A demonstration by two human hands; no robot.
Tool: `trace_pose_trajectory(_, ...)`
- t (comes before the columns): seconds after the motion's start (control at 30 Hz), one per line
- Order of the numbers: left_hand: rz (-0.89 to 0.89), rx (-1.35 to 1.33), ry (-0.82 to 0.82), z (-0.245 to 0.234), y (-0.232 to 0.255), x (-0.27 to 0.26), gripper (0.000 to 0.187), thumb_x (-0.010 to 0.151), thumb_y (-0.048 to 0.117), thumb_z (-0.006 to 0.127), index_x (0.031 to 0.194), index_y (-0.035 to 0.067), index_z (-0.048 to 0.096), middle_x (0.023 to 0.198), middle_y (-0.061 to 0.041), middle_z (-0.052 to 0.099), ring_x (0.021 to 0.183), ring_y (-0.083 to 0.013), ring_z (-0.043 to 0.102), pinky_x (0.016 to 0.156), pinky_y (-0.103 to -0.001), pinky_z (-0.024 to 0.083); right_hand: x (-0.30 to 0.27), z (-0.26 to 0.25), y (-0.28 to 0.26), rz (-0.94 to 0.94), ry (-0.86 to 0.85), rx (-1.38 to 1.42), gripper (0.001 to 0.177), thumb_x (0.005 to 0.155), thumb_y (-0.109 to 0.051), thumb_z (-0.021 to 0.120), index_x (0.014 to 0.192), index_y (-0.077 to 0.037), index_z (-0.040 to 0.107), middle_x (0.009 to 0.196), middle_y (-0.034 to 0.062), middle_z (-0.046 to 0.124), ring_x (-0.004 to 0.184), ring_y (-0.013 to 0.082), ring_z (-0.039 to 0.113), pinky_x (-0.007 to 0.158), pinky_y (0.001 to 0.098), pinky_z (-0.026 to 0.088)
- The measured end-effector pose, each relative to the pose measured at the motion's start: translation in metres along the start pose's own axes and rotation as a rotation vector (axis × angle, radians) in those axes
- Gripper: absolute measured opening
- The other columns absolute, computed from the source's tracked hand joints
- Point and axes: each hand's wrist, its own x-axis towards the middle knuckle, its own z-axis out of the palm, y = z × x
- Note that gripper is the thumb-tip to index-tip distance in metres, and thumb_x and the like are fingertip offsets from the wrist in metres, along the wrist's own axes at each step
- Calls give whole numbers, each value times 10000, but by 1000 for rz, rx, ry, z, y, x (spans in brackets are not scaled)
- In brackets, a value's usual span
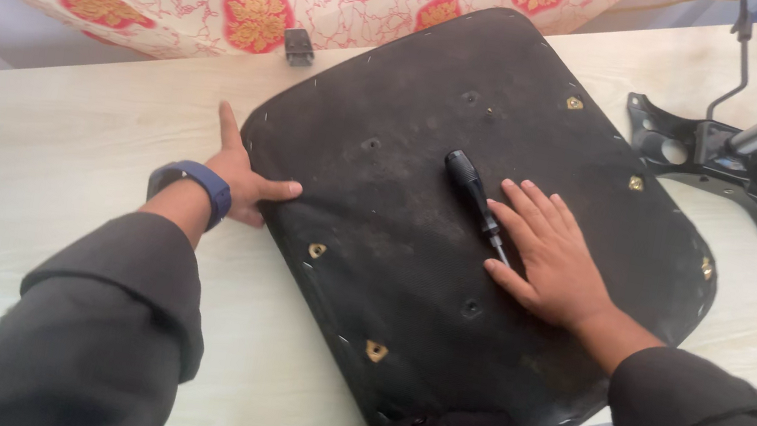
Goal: The person attaches small black plastic feet to the underside of a black upholstered chair seat using a screwdriver and several screws. They pick up each foot, align it with a pre-drilled hole, and tighten the screw to secure it.
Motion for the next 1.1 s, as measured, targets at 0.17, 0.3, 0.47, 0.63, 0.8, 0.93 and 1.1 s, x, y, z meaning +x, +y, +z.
trace_pose_trajectory(0.17,-159,67,-56,0,-6,-37,1356,655,323,863,1590,196,-111,1326,-241,588,1015,-357,721,795,-446,624,2,-1,7,-62,-37,-24,631,956,-445,507,1481,-102,437,1631,135,318,1533,313,215,1242,496,131)
trace_pose_trajectory(0.3,-114,319,16,-5,2,-58,1252,685,414,888,1524,-11,61,1118,-280,703,924,-358,729,768,-422,611,5,2,6,-56,-31,-45,607,1003,-428,445,1490,-67,406,1638,123,315,1548,290,214,1256,480,137)
trace_pose_trajectory(0.47,32,543,57,-2,2,-59,1289,668,551,948,1403,-151,155,1161,-365,629,1107,-396,672,954,-375,538,11,9,8,-7,-39,-55,618,1022,-404,420,1511,-30,366,1640,125,304,1546,282,211,1254,477,140)
trace_pose_trajectory(0.63,-102,651,26,3,-6,-78,1332,637,633,887,1443,-170,195,1202,-357,657,1142,-408,696,988,-390,561,16,13,15,-20,-93,-68,628,1019,-404,408,1522,-36,336,1647,129,263,1542,282,169,1240,480,115)
trace_pose_trajectory(0.8,-263,835,3,9,6,-105,1262,606,765,840,1417,-108,424,1270,-268,655,1198,-382,670,999,-439,554,24,18,12,-24,-136,-62,631,1024,-412,393,1531,-43,316,1664,120,234,1558,267,136,1253,476,89)
trace_pose_trajectory(0.93,-325,954,-100,8,21,-111,1145,617,819,779,1418,25,579,1336,-185,659,1247,-378,651,1017,-482,542,28,24,5,19,-142,-56,650,1022,-425,410,1545,-54,311,1664,134,221,1557,285,124,1245,500,69)
trace_pose_trajectory(1.1,-438,889,-15,10,40,-113,1609,581,758,923,1627,28,-57,1572,-288,311,1385,-453,435,1069,-548,445,25,33,-10,141,-119,-22,685,993,-449,457,1549,-76,313,1665,142,228,1561,302,122,1232,543,59)
